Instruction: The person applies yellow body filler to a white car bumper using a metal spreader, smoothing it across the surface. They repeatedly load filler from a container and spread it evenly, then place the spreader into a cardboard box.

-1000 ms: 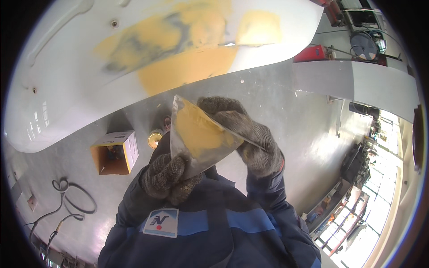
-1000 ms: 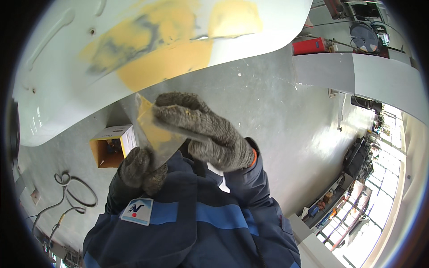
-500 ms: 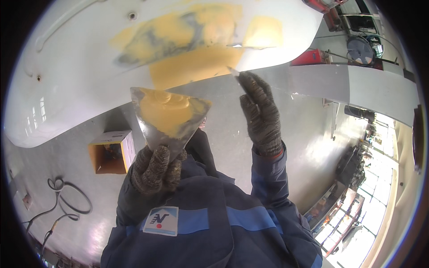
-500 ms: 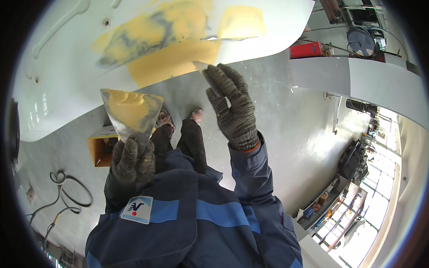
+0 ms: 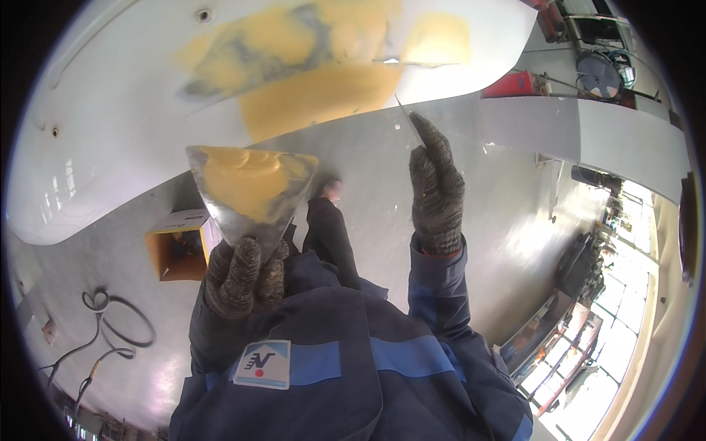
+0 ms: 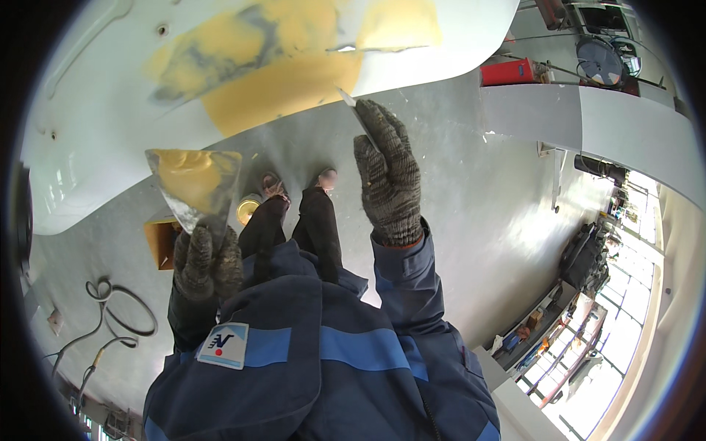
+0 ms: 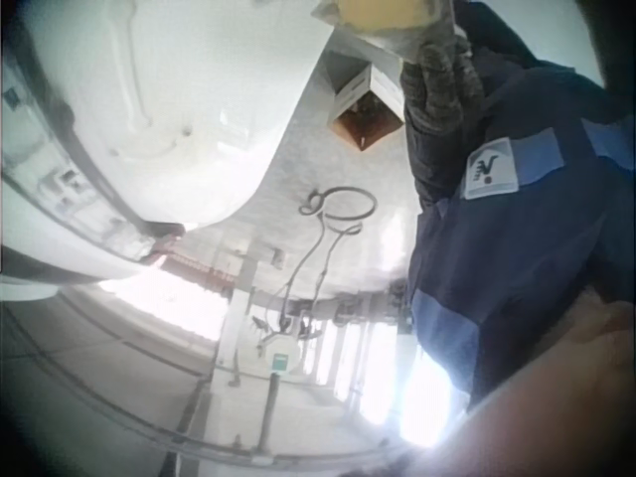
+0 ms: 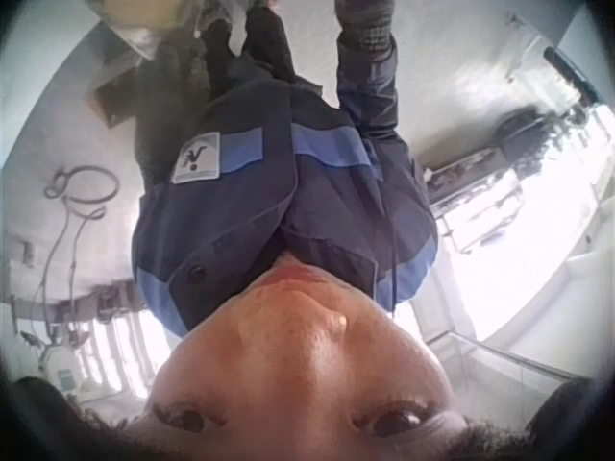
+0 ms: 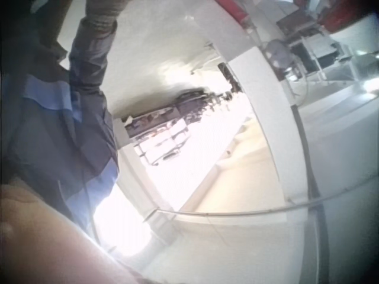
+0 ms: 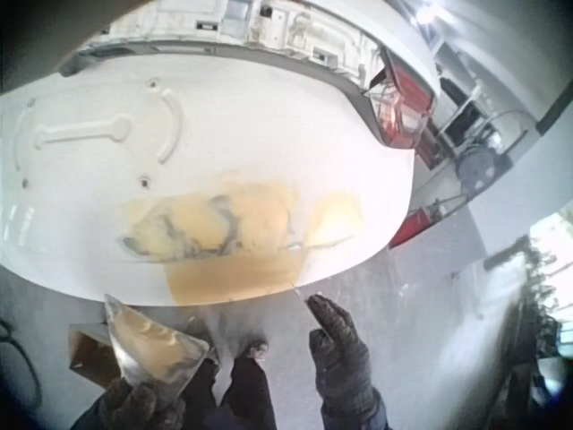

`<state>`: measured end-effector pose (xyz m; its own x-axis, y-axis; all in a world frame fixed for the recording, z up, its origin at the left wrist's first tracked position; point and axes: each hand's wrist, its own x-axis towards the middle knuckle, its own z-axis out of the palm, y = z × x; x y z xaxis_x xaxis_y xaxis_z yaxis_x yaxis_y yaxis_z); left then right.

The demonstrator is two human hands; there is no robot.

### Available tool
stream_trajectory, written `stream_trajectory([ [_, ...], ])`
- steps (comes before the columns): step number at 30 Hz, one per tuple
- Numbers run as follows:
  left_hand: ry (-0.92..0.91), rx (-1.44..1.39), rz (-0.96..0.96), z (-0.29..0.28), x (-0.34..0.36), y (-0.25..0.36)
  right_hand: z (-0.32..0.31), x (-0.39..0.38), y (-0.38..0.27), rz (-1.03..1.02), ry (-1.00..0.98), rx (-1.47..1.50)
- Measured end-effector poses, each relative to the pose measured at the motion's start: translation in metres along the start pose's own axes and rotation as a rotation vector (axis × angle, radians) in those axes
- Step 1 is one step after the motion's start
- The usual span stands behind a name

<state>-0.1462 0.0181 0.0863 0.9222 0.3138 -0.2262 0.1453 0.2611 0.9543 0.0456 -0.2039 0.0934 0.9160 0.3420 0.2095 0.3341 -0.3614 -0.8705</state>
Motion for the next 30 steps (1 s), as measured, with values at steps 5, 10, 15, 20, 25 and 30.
stream_trajectory([
  [5,-0.082,-0.140,-0.284,-0.008,-0.006,-0.006,0.003,-0.021,0.006,0.147,-0.024,0.076],
  [10,-0.269,0.297,-0.364,-0.024,-0.008,-0.015,0.016,-0.043,0.028,0.358,-0.160,1.272],
  [15,-0.350,0.460,-0.278,0.003,-0.020,-0.019,0.030,-0.073,0.013,0.252,-0.321,0.937],
  [20,-0.305,-0.354,-0.468,0.012,-0.008,-0.007,0.020,-0.085,-0.012,0.418,-0.424,1.036],
  [25,-0.344,-0.776,-0.582,0.006,-0.007,0.011,0.024,-0.086,-0.004,-0.004,-0.577,0.351],
  [30,-0.315,-0.574,-0.438,0.000,-0.004,0.012,0.030,-0.099,0.000,0.193,-0.592,0.178],
])
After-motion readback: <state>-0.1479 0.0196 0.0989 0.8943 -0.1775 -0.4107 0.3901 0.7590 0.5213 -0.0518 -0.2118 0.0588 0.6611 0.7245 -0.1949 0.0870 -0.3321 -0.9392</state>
